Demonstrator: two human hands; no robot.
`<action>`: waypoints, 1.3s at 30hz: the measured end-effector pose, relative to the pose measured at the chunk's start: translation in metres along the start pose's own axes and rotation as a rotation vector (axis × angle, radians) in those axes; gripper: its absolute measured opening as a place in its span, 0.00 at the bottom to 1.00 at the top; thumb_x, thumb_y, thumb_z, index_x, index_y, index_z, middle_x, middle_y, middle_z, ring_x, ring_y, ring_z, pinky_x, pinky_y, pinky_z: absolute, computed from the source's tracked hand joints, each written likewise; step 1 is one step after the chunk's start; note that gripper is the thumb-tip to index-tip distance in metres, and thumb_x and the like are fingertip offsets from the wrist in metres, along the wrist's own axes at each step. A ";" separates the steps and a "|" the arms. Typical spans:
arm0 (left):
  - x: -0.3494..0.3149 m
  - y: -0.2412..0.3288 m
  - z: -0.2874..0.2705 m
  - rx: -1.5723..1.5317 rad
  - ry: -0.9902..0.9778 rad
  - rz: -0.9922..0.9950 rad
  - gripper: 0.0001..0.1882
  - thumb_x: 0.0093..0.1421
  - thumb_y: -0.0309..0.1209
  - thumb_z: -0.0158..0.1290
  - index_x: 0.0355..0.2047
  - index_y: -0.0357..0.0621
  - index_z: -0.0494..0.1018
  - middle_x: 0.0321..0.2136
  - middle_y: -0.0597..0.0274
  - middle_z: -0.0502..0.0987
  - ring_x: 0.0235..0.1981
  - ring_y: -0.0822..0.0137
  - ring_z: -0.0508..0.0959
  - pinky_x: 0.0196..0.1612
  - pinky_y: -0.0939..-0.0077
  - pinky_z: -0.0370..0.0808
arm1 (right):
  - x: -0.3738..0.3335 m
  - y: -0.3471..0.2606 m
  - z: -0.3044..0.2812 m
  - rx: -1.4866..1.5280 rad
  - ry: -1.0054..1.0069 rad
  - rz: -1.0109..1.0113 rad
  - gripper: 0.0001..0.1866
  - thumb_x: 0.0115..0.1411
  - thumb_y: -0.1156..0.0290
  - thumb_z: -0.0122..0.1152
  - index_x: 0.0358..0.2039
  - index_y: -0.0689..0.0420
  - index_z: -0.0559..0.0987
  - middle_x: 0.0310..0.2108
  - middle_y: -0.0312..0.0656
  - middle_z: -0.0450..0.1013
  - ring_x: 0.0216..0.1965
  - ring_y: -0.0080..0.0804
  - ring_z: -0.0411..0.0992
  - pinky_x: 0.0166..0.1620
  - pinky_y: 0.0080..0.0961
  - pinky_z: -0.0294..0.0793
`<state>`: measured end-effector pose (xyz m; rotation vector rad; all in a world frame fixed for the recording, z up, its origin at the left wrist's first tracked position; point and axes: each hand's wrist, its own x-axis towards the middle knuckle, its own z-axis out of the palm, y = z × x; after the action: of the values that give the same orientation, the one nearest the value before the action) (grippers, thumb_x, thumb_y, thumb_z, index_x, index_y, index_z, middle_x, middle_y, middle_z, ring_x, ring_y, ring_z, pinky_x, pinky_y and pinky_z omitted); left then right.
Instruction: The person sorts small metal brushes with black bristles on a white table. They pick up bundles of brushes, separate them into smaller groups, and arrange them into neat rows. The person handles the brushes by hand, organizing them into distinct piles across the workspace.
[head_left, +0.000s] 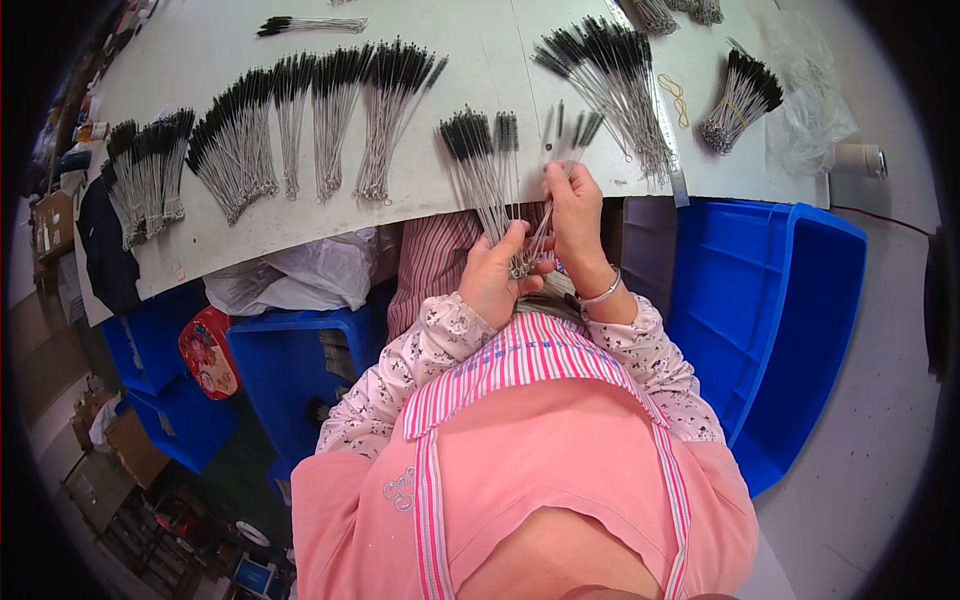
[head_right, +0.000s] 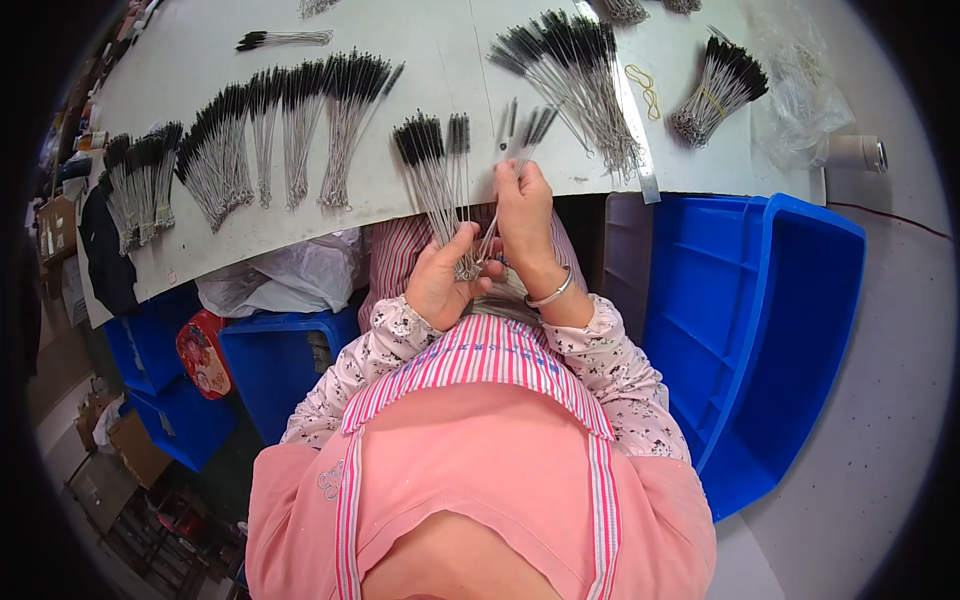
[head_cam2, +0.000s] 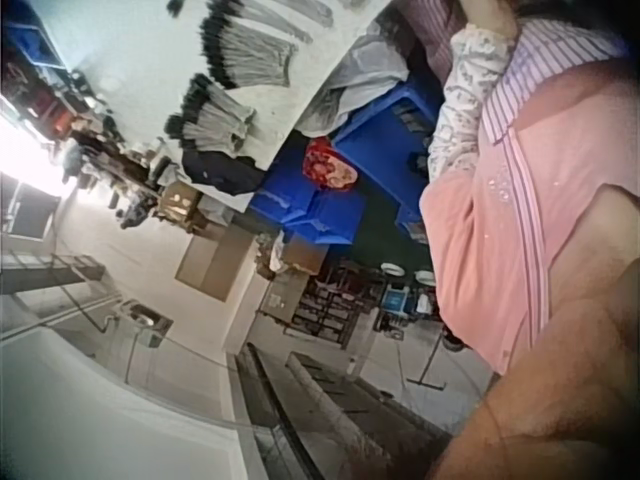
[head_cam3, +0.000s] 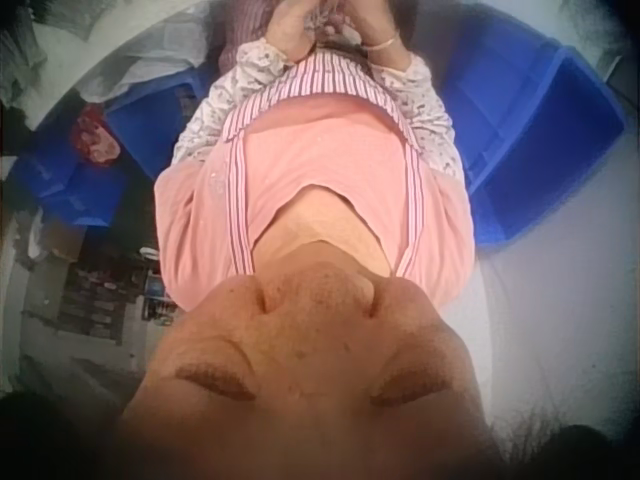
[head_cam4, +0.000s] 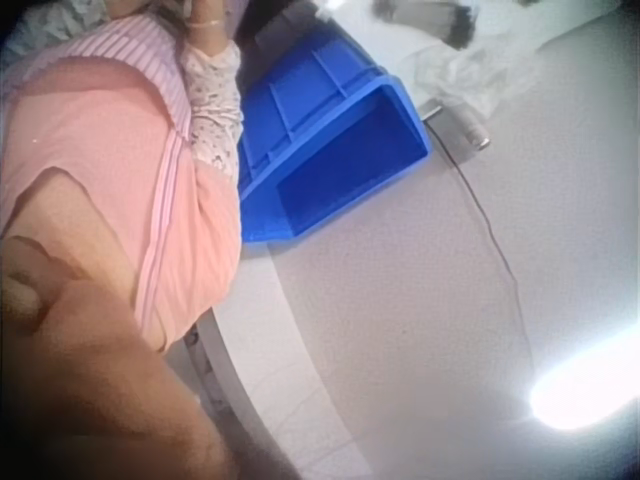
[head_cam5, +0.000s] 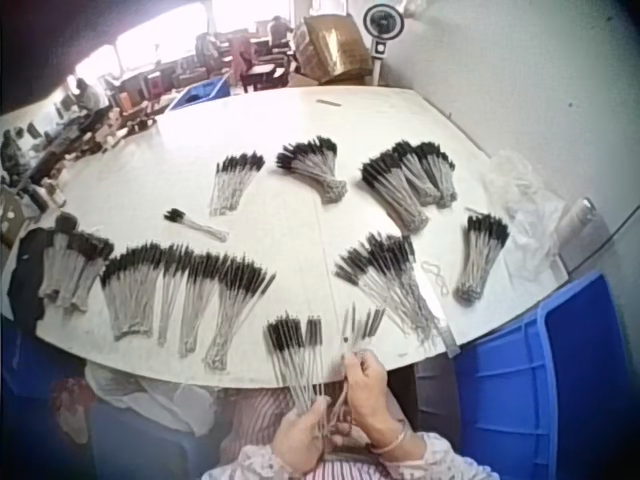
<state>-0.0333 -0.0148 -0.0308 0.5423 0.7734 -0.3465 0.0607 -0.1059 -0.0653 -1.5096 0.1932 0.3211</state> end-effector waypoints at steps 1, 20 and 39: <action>0.001 -0.001 -0.001 -0.003 0.005 0.005 0.13 0.61 0.41 0.48 0.41 0.49 0.66 0.33 0.62 0.75 0.27 0.68 0.76 0.23 0.79 0.72 | 0.002 0.003 0.000 -0.011 0.038 -0.052 0.10 0.60 0.65 0.52 0.32 0.59 0.72 0.18 0.30 0.64 0.16 0.11 0.57 0.17 0.11 0.54; 0.001 -0.002 -0.005 -0.058 0.017 0.008 0.13 0.62 0.41 0.47 0.44 0.51 0.64 0.28 0.65 0.73 0.25 0.70 0.72 0.24 0.77 0.68 | -0.003 -0.023 -0.002 -0.022 -0.233 0.338 0.11 0.52 0.67 0.61 0.24 0.63 0.74 0.14 0.32 0.65 0.13 0.13 0.57 0.14 0.16 0.54; 0.004 -0.004 -0.004 -0.010 0.076 -0.005 0.10 0.57 0.39 0.54 0.33 0.53 0.65 0.24 0.69 0.70 0.24 0.73 0.70 0.24 0.81 0.67 | 0.093 -0.076 -0.048 -0.658 0.049 -0.422 0.16 0.57 0.60 0.55 0.33 0.62 0.79 0.17 0.43 0.72 0.19 0.29 0.69 0.24 0.25 0.67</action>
<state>-0.0350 -0.0162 -0.0376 0.5468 0.8491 -0.3277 0.1764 -0.1484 -0.0256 -2.1565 -0.2182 -0.0025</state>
